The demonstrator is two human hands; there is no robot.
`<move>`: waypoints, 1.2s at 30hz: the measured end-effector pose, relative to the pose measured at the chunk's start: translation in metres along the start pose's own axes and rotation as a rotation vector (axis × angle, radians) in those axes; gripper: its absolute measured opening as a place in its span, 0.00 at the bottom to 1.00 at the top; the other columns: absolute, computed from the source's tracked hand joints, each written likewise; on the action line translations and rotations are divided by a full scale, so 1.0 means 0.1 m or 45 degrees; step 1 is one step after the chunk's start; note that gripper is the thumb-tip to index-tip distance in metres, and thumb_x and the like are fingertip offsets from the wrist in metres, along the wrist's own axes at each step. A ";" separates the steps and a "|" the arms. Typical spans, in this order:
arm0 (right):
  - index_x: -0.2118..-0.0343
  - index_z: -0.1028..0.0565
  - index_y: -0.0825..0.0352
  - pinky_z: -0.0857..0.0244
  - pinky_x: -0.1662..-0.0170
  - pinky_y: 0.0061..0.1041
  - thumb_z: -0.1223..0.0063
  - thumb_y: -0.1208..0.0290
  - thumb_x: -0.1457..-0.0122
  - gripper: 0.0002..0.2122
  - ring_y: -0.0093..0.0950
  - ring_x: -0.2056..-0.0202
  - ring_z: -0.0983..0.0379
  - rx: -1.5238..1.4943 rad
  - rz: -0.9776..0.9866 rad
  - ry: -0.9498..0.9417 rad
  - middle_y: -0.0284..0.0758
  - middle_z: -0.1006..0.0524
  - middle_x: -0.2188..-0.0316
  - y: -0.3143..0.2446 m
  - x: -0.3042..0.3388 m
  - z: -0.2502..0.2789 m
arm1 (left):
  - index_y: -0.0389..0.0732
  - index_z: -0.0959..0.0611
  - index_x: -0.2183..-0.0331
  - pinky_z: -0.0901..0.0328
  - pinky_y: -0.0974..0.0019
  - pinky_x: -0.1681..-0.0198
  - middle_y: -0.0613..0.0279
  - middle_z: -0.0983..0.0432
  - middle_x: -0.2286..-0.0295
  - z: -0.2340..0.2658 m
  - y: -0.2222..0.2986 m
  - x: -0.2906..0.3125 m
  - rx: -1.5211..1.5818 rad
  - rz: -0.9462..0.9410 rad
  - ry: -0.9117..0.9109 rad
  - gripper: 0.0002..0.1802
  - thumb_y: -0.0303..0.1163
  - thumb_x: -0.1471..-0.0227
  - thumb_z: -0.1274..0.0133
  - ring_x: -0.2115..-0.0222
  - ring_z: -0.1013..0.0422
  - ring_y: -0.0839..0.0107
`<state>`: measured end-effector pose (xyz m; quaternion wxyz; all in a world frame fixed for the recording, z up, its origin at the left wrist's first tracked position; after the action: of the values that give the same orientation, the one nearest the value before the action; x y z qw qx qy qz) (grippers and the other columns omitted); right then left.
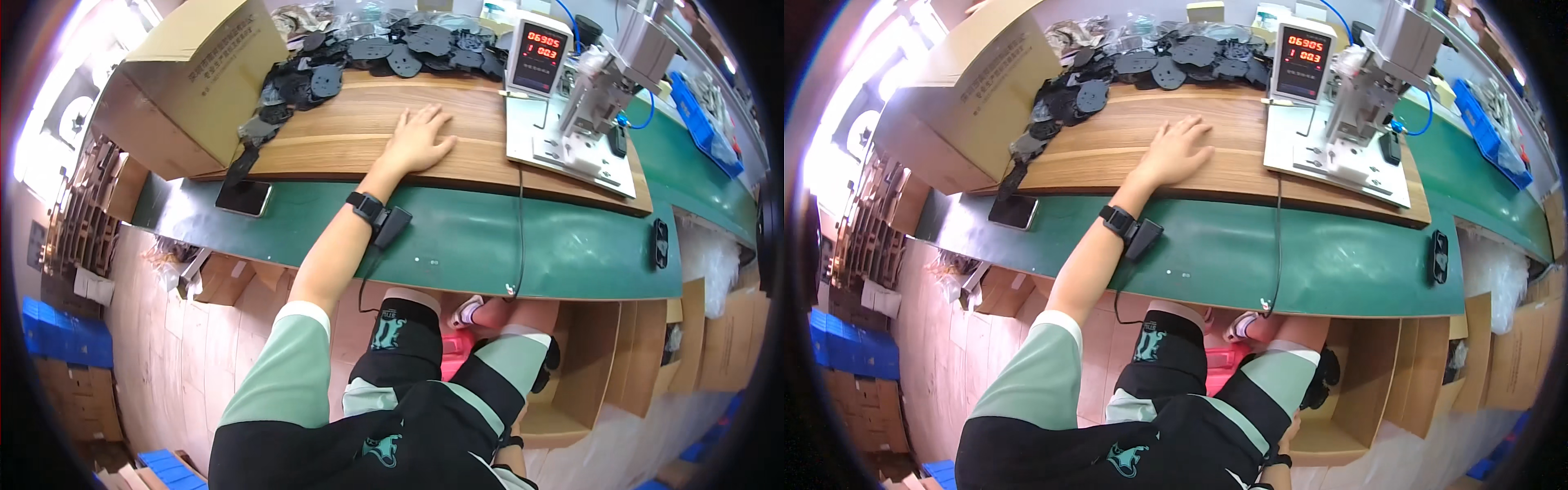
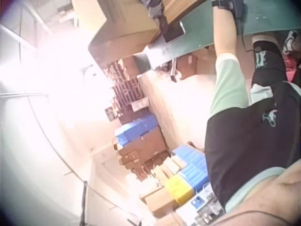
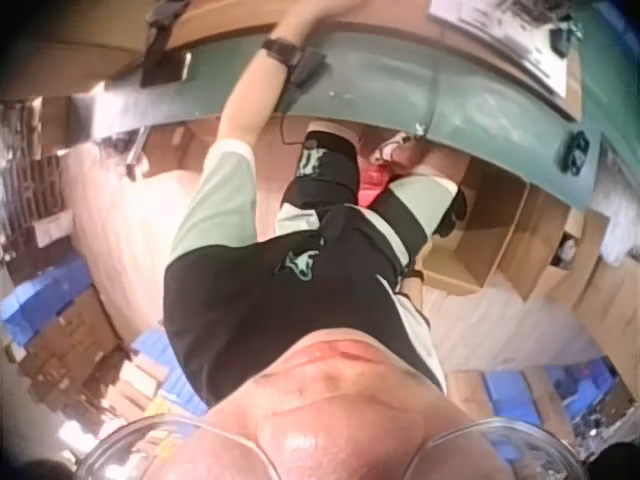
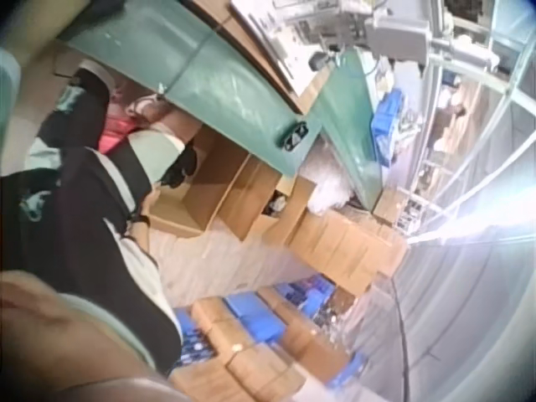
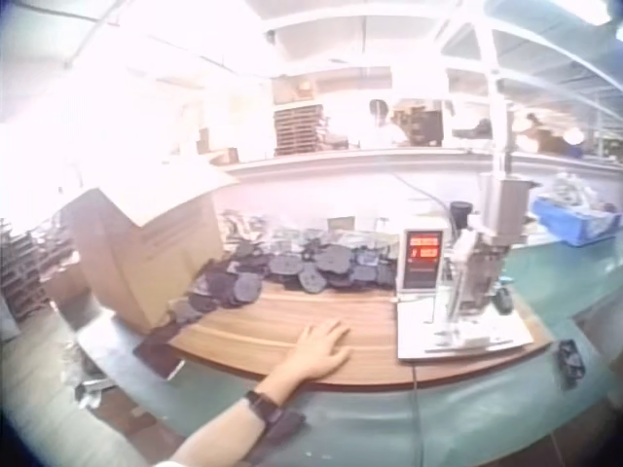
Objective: Assembling plastic components using a machine press at a factory workbench.
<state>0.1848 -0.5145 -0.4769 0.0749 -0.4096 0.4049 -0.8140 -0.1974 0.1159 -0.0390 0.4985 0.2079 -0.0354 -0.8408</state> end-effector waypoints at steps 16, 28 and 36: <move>0.51 0.18 0.69 0.29 0.49 0.40 0.56 0.46 0.31 0.27 0.41 0.55 0.20 0.535 -0.006 0.173 0.43 0.16 0.55 -0.34 -0.01 -0.04 | 0.45 0.26 0.38 0.57 0.43 0.27 0.48 0.39 0.34 0.07 -0.11 -0.05 0.073 -0.001 0.091 0.32 0.49 0.39 0.46 0.31 0.46 0.51; 0.52 0.18 0.69 0.29 0.50 0.41 0.56 0.47 0.32 0.27 0.44 0.55 0.20 0.621 -0.061 0.211 0.45 0.16 0.55 -0.23 0.00 0.04 | 0.54 0.33 0.33 0.57 0.28 0.33 0.38 0.41 0.36 1.31 -2.37 -0.12 -0.567 0.784 0.266 0.42 0.60 0.45 0.49 0.34 0.51 0.29; 0.53 0.17 0.68 0.29 0.50 0.42 0.57 0.47 0.33 0.27 0.45 0.55 0.20 0.629 -0.073 0.210 0.46 0.16 0.56 -0.17 -0.02 0.03 | 0.61 0.36 0.31 0.64 0.34 0.29 0.35 0.51 0.31 1.03 -2.89 0.12 -0.302 1.013 -0.008 0.41 0.70 0.37 0.65 0.29 0.60 0.34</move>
<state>0.1921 -0.5043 -0.4644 0.1163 -0.3224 0.1868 -0.9207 -0.4796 0.2349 -0.0261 0.8050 0.1164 -0.0173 -0.5815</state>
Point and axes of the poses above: each hand's wrist, its own x-axis away from the middle knuckle, its own z-axis out of the back of the hand, y = z × x, the point moved 6 cm from there along -x, towards the middle knuckle
